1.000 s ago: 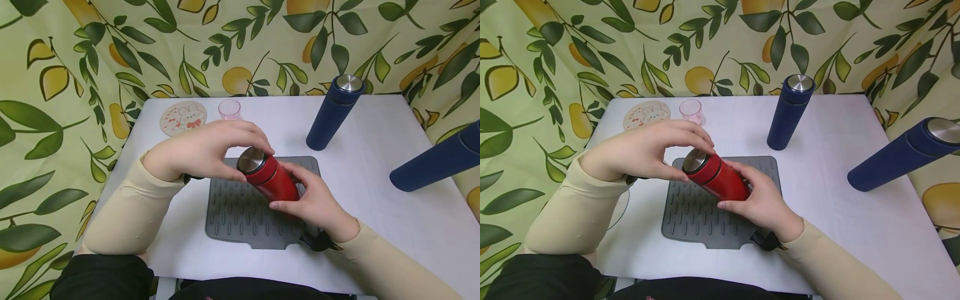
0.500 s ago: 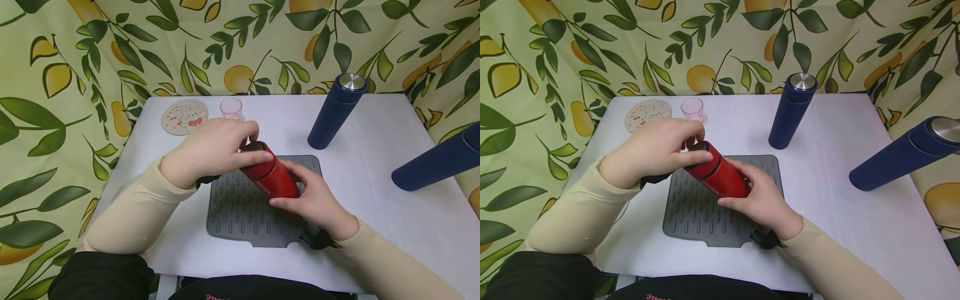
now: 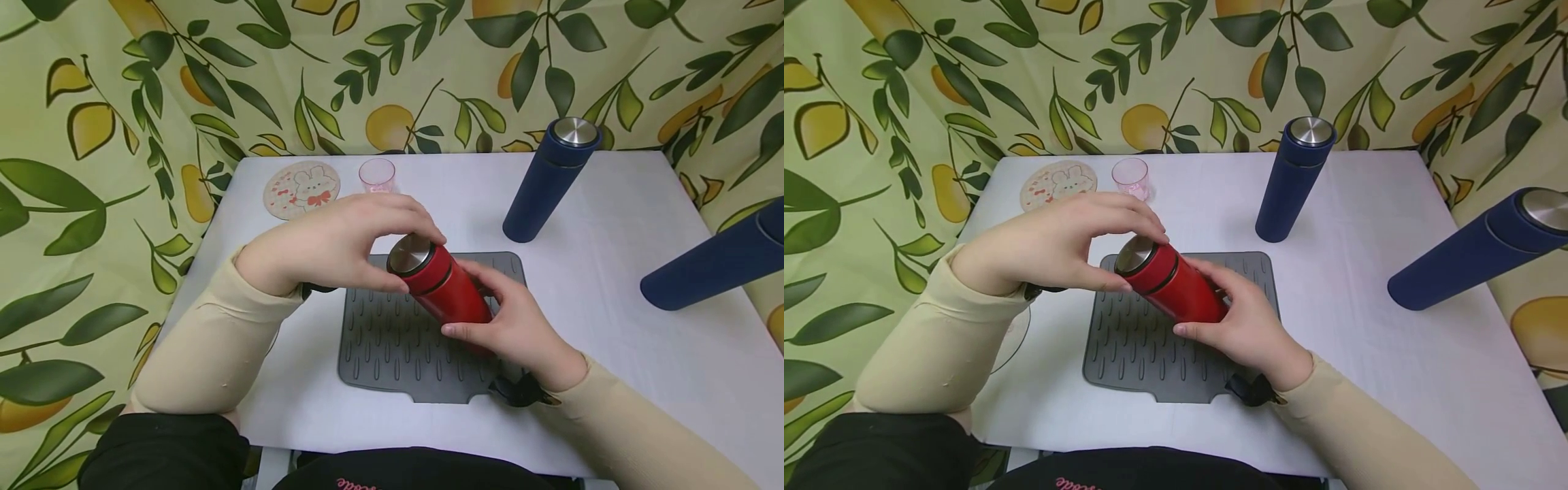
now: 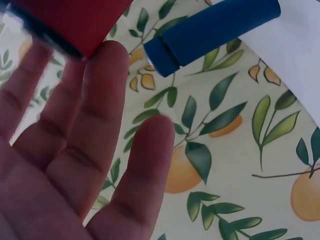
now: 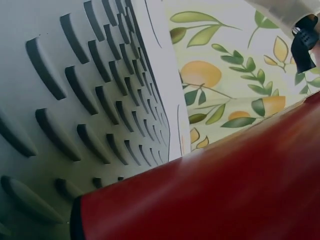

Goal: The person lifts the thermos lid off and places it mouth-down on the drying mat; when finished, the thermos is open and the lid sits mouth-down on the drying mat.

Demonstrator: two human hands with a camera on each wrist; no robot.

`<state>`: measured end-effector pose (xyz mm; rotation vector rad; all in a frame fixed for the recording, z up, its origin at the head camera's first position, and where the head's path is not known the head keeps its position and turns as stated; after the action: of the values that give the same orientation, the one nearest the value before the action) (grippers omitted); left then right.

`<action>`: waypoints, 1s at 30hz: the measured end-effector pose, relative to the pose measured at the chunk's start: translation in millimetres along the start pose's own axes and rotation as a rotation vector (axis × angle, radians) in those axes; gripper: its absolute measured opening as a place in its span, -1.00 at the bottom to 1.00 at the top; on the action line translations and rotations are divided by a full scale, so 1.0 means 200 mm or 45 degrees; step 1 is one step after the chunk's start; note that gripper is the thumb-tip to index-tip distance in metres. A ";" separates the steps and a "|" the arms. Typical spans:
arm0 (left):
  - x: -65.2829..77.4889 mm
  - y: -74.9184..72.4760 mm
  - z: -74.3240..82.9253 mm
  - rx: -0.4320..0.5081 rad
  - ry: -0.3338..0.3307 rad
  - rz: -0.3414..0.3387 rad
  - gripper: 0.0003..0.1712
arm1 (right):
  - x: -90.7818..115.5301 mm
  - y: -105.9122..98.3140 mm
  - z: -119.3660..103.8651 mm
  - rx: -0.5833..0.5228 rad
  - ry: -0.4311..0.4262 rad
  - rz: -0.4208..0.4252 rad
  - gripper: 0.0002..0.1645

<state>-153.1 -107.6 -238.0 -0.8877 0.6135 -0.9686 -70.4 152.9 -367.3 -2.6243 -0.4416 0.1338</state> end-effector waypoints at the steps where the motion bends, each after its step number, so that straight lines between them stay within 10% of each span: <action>1: 0.00 0.00 0.00 -0.015 -0.032 0.006 -0.38 | 0.00 0.00 0.00 -0.006 0.000 -0.003 0.05; 8: -0.02 0.01 0.03 -0.173 -0.221 0.060 -0.23 | 0.00 0.01 0.01 -0.021 0.011 0.007 0.05; 19: 0.01 -0.01 0.02 -0.054 0.008 -0.073 -0.24 | -0.01 0.00 0.02 -0.002 0.004 0.009 0.06; 30: -0.02 0.03 0.02 -0.167 -0.284 -0.026 -0.36 | -0.02 0.02 0.02 0.002 -0.010 -0.002 0.03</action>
<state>-149.1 -101.7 -240.7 -1.1039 0.4822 -0.8402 -73.3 150.5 -372.3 -2.6230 -0.4463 0.1437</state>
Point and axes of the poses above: each hand's wrist, its own x-axis away from the middle knuckle, its own y-axis out of the palm, z = x × y, the point moved 1 cm from there along -x, towards the middle knuckle, and after that the axes turned 2 degrees about -z, right-handed, at the moved point
